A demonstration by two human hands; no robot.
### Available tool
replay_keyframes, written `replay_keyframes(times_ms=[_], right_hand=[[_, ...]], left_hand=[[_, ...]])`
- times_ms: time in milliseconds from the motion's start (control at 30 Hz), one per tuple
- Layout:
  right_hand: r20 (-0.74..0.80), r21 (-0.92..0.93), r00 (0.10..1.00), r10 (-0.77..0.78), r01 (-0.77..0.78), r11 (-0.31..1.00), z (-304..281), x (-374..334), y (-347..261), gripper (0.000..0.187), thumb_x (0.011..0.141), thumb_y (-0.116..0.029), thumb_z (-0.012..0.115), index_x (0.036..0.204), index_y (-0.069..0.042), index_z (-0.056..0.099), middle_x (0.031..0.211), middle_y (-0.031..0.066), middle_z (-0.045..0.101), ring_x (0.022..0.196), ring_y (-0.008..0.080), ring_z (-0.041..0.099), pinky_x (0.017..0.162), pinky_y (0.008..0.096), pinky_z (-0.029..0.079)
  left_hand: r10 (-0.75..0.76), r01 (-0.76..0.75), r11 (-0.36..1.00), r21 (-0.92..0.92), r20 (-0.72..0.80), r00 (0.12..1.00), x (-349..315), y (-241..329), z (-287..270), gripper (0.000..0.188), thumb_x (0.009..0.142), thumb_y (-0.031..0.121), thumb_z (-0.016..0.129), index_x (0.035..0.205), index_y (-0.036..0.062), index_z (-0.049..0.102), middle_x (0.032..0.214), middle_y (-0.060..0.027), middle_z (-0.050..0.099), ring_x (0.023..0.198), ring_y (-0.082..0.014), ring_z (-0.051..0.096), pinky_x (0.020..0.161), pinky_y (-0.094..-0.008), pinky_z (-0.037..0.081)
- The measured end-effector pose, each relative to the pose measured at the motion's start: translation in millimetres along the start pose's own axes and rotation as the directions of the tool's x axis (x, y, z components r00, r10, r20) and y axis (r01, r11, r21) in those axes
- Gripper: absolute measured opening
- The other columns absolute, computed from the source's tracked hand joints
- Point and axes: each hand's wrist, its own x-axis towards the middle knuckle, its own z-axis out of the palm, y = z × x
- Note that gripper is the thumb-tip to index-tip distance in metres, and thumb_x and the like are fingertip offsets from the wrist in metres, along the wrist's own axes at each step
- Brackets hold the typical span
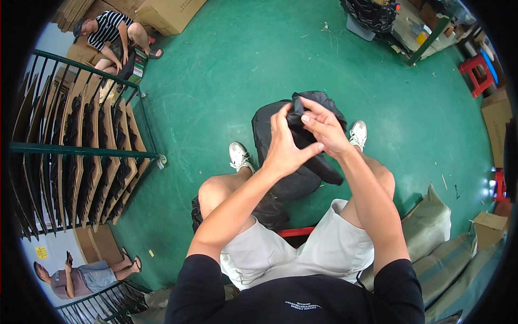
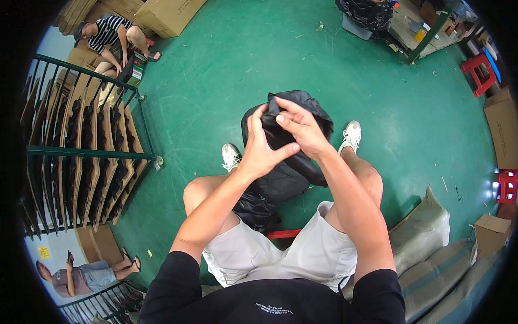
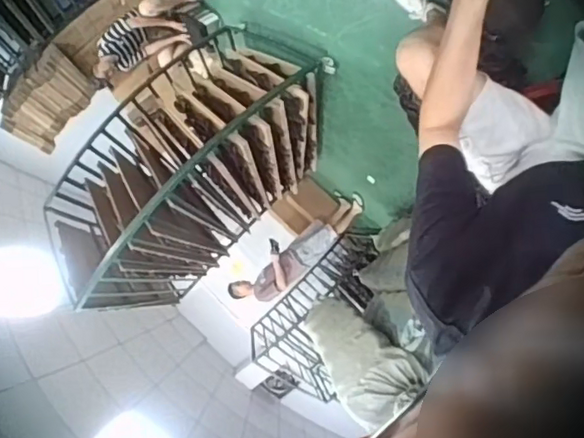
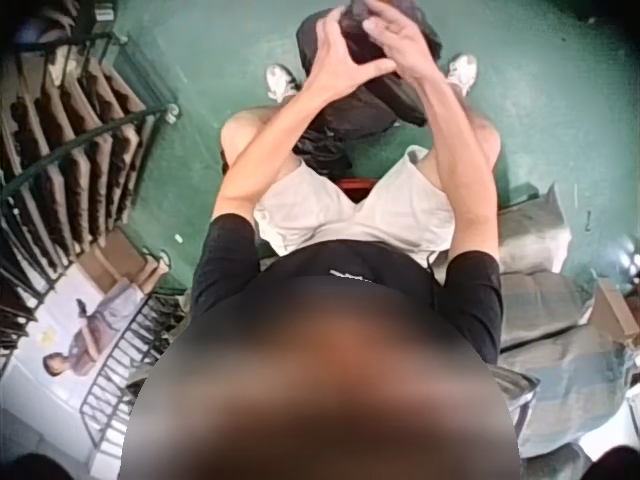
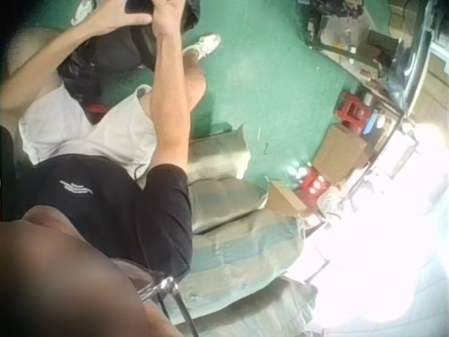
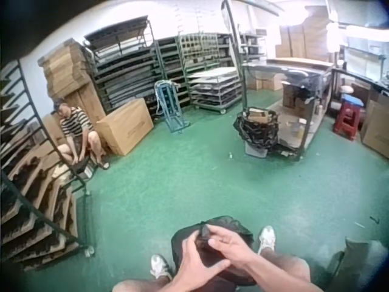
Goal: Placing and fitting a black protective fabric cover over a square-shaped part.
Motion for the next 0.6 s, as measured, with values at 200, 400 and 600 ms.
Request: replay_keyframes(times_ms=[200, 400, 600], right_hand=[[0.111, 0.028, 0.985, 0.133, -0.137, 0.99, 7.4, -1.3, -9.3, 0.045, 0.094, -0.01, 0.051, 0.137, -0.003, 0.044, 0.119, 0.0117, 0.063, 0.116, 0.0221, 0.057, 0.102, 0.0375, 0.043], [-0.148, -0.759, 0.939, 0.311, -0.309, 0.573, -21.1, 2.7, 12.8, 0.018, 0.085, -0.014, 0.058, 0.098, -0.002, 0.064, 0.092, 0.0084, 0.067, 0.094, 0.0149, 0.064, 0.076, 0.0277, 0.051], [-0.335, -0.939, 0.8, 0.499, -0.327, -0.107, -12.9, -11.8, 45.8, 0.055, 0.086, -0.033, 0.055, 0.121, 0.009, 0.055, 0.122, 0.0279, 0.059, 0.115, 0.0424, 0.057, 0.097, 0.0453, 0.046]], left_hand=[[-0.201, 0.185, 0.969, -0.162, -0.091, 0.975, 25.7, -35.4, -24.4, 0.035, 0.072, -0.008, 0.05, 0.105, -0.0027, 0.06, 0.091, -0.0141, 0.066, 0.09, -0.0233, 0.065, 0.081, -0.0327, 0.05], [-0.43, 0.319, 0.616, -0.72, 0.031, 0.902, 34.5, -39.2, -51.1, 0.038, 0.061, -0.014, 0.039, 0.089, 0.001, 0.06, 0.081, -0.0021, 0.058, 0.071, -0.0109, 0.051, 0.066, -0.0226, 0.042], [-0.288, 0.329, 0.114, -0.937, 0.286, 0.914, 33.0, -38.2, -59.7, 0.023, 0.07, -0.008, 0.048, 0.089, 0.0057, 0.053, 0.085, -0.0031, 0.054, 0.079, -0.0148, 0.055, 0.073, -0.0262, 0.046]])
